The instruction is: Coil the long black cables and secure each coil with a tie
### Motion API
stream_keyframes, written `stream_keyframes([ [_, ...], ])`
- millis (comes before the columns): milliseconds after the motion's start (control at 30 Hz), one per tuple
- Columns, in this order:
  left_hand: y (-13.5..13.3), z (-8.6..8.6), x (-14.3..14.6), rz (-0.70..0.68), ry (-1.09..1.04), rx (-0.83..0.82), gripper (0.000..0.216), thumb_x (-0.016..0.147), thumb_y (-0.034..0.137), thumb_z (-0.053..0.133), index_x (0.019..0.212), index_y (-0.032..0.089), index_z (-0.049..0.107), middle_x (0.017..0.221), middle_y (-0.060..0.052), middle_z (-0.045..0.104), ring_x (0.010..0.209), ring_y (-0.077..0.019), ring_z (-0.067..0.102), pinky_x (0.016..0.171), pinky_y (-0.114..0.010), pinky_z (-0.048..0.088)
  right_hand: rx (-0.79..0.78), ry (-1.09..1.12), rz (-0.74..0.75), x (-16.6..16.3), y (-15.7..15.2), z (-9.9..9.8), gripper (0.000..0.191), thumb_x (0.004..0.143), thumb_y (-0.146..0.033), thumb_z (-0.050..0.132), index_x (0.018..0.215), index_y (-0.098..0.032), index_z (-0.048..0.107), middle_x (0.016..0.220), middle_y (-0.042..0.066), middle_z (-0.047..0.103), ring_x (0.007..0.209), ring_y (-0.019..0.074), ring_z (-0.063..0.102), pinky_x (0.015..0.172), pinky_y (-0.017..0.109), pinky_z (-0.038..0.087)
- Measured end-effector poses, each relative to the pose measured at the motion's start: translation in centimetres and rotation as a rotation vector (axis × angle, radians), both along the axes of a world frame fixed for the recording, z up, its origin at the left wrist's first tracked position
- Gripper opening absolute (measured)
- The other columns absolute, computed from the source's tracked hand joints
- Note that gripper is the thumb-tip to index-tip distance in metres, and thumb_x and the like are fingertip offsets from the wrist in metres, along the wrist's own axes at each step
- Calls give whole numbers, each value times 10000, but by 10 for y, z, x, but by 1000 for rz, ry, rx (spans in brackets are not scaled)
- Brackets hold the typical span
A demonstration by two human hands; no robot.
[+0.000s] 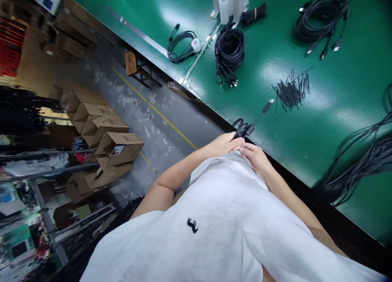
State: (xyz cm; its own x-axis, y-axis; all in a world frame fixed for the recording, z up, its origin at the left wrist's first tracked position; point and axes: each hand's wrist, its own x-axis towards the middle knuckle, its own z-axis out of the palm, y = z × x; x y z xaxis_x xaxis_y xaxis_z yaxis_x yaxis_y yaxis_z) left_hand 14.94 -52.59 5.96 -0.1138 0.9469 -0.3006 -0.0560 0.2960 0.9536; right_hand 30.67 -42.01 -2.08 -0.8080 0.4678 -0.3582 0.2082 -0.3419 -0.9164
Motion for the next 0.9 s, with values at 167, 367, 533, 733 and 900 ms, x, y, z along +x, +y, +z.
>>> stream_keyframes([
  [167, -9, -17, 14, 14, -242, 9, 481, 931, 606, 420, 901, 137, 522, 605, 57, 450, 499, -67, 385, 525, -244, 314, -274, 202, -111, -37, -13, 19, 304, 665, -404, 793, 725, -180, 597, 533, -59, 435, 525, 87, 439, 568, 243, 432],
  [367, -18, -34, 24, 306, -207, 185, 379, 927, 498, 530, 1082, 159, 459, 730, 47, 504, 593, -68, 433, 626, -235, 375, -156, 176, -158, -35, -7, 21, 294, 674, -374, 780, 686, -166, 572, 544, -59, 421, 533, 66, 379, 560, 222, 348],
  [533, -24, -32, 14, 296, 81, 88, 223, 964, 380, 458, 937, 164, 511, 727, 37, 476, 667, -84, 438, 712, -240, 395, 341, 117, -46, -33, -14, 15, 179, 849, -344, 612, 806, -172, 638, 661, -15, 539, 608, 105, 475, 626, 252, 384],
  [733, -23, -30, 6, 293, 300, 55, 206, 949, 281, 419, 961, 150, 577, 719, 34, 507, 678, -94, 472, 709, -242, 403, 1543, 61, 89, -29, -6, 30, 239, 970, -238, 459, 908, -164, 678, 882, 75, 650, 728, 146, 523, 662, 286, 359],
  [900, -10, -31, 5, 300, 296, 109, 379, 972, 294, 405, 1298, 128, 503, 714, 36, 521, 669, -113, 480, 698, -258, 426, 2083, 279, 234, -37, 15, 52, 213, 961, -176, 474, 875, -142, 666, 1007, 117, 689, 858, 180, 575, 770, 317, 407],
])
